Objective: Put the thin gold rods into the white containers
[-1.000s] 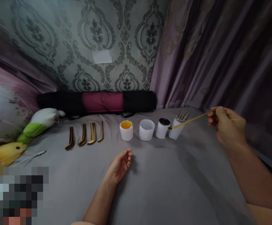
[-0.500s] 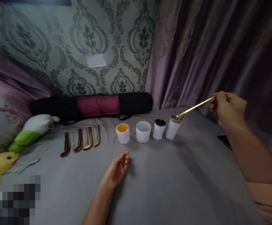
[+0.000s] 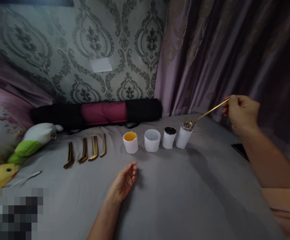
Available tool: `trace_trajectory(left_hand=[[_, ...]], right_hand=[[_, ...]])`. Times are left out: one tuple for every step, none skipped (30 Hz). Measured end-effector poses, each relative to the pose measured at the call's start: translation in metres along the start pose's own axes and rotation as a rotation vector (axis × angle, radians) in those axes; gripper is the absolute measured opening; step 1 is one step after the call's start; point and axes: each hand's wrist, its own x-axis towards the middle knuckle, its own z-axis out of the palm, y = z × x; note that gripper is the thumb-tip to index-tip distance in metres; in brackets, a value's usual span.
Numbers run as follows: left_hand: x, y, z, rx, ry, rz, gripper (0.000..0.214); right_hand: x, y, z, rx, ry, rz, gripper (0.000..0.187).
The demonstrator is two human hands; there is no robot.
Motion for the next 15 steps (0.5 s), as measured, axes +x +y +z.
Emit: trace_trajectory(left_hand=[[0.0, 0.0, 0.0, 0.0, 0.003, -0.002, 0.018], [0.0, 0.0, 0.0, 0.0, 0.004, -0.003, 0.018], [0.0, 0.0, 0.0, -0.001, 0.004, -0.002, 0.018], [0.0, 0.001, 0.0, -0.001, 0.002, 0.0, 0.018], [0.001, 0.001, 0.0, -0.002, -0.002, 0.002, 0.018], [0.001, 0.001, 0.0, -0.002, -0.004, 0.003, 0.019], [0.001, 0.001, -0.001, -0.001, -0.004, 0.004, 0.019], [0.002, 0.001, -0.001, 0.001, -0.003, 0.004, 0.02], [0.002, 0.001, -0.001, 0.002, -0.002, 0.004, 0.02], [0.002, 0.0, -0.001, 0.005, 0.0, 0.003, 0.02], [0.002, 0.0, -0.001, 0.007, 0.002, 0.004, 0.02], [0.002, 0.0, -0.002, 0.008, 0.003, 0.004, 0.02], [0.002, 0.0, -0.002, 0.008, 0.003, 0.004, 0.02], [0.002, 0.0, -0.002, 0.008, 0.004, 0.006, 0.02], [0.001, 0.0, -0.002, 0.007, 0.005, 0.008, 0.02]], right_hand=[[0.001, 0.0, 0.0, -0.003, -0.002, -0.016, 0.022], [0.002, 0.0, 0.001, -0.005, -0.004, -0.031, 0.022], [0.003, 0.0, 0.001, -0.006, -0.01, -0.045, 0.022], [0.005, 0.0, 0.001, -0.008, -0.017, -0.058, 0.023], [0.005, 0.0, 0.001, -0.014, -0.023, -0.067, 0.023], [0.006, 0.0, 0.002, -0.024, -0.029, -0.071, 0.022], [0.007, 0.001, 0.002, -0.04, -0.04, -0.074, 0.022], [0.008, 0.001, 0.002, -0.057, -0.05, -0.075, 0.022], [0.008, 0.002, 0.003, -0.077, -0.059, -0.076, 0.022], [0.009, 0.004, 0.003, -0.096, -0.069, -0.079, 0.022], [0.009, 0.005, 0.004, -0.114, -0.079, -0.08, 0.023], [0.009, 0.007, 0.004, -0.13, -0.089, -0.078, 0.023], [0.01, 0.009, 0.005, -0.146, -0.098, -0.072, 0.023], [0.01, 0.012, 0.006, -0.16, -0.112, -0.052, 0.024], [0.011, 0.014, 0.006, -0.173, -0.125, -0.031, 0.024]])
